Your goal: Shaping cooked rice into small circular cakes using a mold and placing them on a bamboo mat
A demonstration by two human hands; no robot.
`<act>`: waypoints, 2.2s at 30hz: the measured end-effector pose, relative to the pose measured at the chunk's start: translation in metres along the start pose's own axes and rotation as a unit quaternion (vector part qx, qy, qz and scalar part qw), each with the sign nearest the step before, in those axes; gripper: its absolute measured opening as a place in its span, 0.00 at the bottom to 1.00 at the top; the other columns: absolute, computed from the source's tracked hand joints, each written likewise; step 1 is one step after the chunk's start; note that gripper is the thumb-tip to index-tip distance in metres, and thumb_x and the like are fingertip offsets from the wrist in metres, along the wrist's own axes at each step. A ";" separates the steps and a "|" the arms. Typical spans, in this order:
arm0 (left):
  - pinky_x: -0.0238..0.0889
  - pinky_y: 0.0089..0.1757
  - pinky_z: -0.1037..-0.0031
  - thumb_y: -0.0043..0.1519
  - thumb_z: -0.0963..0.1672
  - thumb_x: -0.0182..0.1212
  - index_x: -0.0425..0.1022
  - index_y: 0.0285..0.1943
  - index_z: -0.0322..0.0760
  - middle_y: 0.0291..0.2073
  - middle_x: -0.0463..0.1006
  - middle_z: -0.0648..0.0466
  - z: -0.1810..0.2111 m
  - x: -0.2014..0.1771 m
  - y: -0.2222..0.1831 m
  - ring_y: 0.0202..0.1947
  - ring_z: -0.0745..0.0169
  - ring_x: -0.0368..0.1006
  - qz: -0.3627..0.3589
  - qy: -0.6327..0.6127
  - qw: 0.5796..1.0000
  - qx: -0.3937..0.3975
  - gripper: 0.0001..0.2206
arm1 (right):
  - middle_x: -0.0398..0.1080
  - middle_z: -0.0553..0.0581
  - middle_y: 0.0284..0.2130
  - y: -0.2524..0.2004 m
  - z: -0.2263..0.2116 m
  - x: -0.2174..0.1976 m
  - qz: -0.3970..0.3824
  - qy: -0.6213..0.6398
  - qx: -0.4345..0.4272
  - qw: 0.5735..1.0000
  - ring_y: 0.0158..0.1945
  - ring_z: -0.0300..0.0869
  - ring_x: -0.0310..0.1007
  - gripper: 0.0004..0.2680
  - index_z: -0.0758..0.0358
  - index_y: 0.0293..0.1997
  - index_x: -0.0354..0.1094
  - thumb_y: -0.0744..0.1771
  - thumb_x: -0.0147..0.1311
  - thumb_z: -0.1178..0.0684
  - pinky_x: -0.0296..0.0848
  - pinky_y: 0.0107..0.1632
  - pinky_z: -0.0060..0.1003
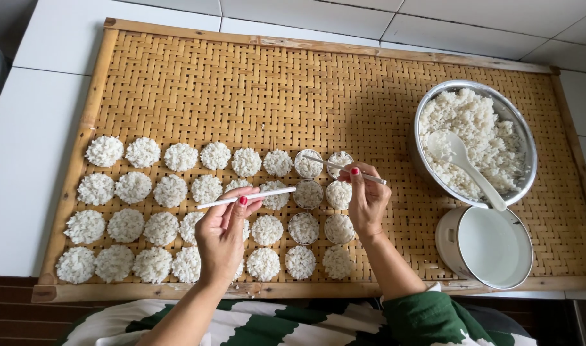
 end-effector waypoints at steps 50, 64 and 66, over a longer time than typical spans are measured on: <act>0.77 0.50 0.58 0.68 0.38 0.50 0.74 0.54 0.25 0.49 0.80 0.32 0.003 -0.001 -0.002 0.50 0.39 0.79 -0.003 -0.012 1.000 0.016 0.10 | 0.73 0.56 0.22 -0.014 0.034 -0.050 0.054 0.002 0.031 0.998 0.27 0.39 0.72 0.11 0.56 0.38 0.73 0.74 0.45 0.49 0.74 0.39 0.34; 0.77 0.50 0.58 0.68 0.38 0.50 0.74 0.54 0.25 0.48 0.80 0.33 0.002 0.000 -0.002 0.50 0.40 0.80 -0.005 -0.008 1.000 0.016 0.10 | 0.74 0.57 0.24 -0.011 0.028 -0.044 0.040 0.002 0.040 0.998 0.30 0.40 0.74 0.11 0.58 0.40 0.73 0.74 0.44 0.50 0.74 0.42 0.36; 0.77 0.50 0.59 0.69 0.39 0.50 0.74 0.54 0.25 0.48 0.80 0.33 0.002 0.000 -0.001 0.50 0.40 0.80 -0.003 -0.008 1.000 0.020 0.10 | 0.74 0.58 0.25 -0.010 0.024 -0.039 0.032 0.001 0.037 0.999 0.30 0.41 0.74 0.10 0.59 0.41 0.73 0.74 0.44 0.51 0.74 0.42 0.37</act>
Point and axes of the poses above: each hand's wrist, its own y-axis towards the middle knuckle, its own x-axis out of the palm, z = x × y, the point moved 7 cm from there along y, towards the middle knuckle
